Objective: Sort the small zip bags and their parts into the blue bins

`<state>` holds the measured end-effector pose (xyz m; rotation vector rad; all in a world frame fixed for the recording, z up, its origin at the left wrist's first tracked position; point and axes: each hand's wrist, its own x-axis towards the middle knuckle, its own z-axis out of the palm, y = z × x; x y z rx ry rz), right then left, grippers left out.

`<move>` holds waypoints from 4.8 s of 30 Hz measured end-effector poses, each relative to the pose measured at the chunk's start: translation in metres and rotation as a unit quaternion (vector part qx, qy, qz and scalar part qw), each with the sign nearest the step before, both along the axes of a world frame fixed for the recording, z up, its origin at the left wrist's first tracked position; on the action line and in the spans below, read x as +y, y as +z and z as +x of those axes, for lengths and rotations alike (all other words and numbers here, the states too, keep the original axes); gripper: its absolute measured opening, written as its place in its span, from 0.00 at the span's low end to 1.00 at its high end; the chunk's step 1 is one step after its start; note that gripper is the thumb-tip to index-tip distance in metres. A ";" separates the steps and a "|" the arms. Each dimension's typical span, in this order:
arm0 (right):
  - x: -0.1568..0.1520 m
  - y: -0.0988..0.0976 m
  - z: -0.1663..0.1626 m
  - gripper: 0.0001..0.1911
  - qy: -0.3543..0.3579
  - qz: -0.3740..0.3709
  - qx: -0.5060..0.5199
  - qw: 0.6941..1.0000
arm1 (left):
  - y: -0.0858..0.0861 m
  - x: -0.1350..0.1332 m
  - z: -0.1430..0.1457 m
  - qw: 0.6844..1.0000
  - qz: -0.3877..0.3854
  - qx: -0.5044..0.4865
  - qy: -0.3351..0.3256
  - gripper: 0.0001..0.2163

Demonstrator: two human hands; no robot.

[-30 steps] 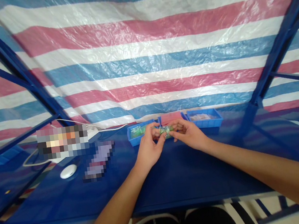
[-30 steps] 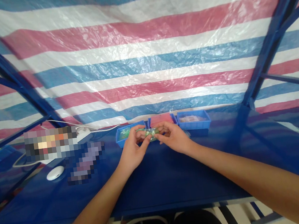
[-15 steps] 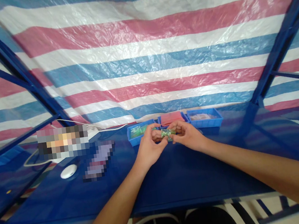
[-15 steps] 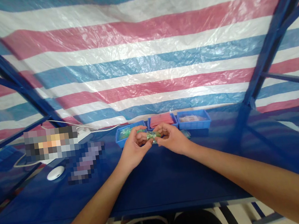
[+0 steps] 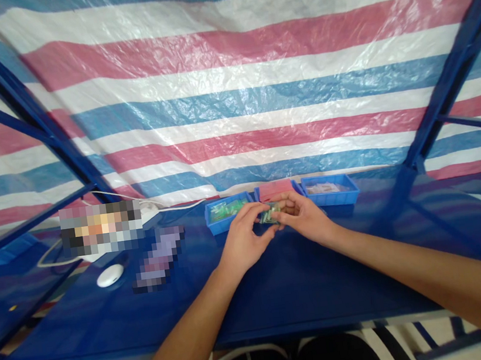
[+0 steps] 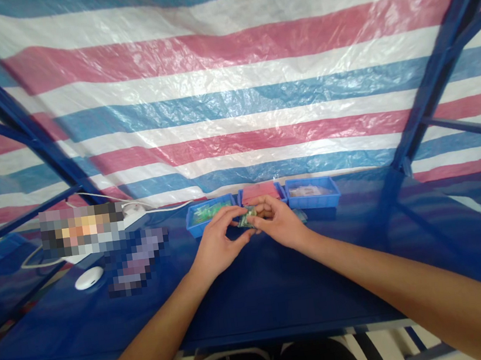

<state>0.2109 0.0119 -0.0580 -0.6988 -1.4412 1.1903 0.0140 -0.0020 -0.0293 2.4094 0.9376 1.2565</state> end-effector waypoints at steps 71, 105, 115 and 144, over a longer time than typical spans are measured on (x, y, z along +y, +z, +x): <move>0.001 0.000 0.002 0.21 -0.016 0.023 -0.053 0.998 | -0.016 0.012 -0.002 0.951 -0.228 -0.189 -0.085 0.18; -0.002 0.001 0.002 0.13 -0.085 0.024 -0.076 0.993 | -0.007 0.005 -0.001 0.985 -0.145 -0.095 0.014 0.12; -0.009 0.003 -0.001 0.19 -0.025 0.119 -0.124 0.985 | -0.014 0.014 -0.003 0.961 -0.212 -0.178 -0.022 0.17; 0.053 0.036 0.134 0.18 -0.351 0.345 -0.431 0.756 | -0.009 0.004 0.000 0.991 -0.135 -0.011 -0.011 0.13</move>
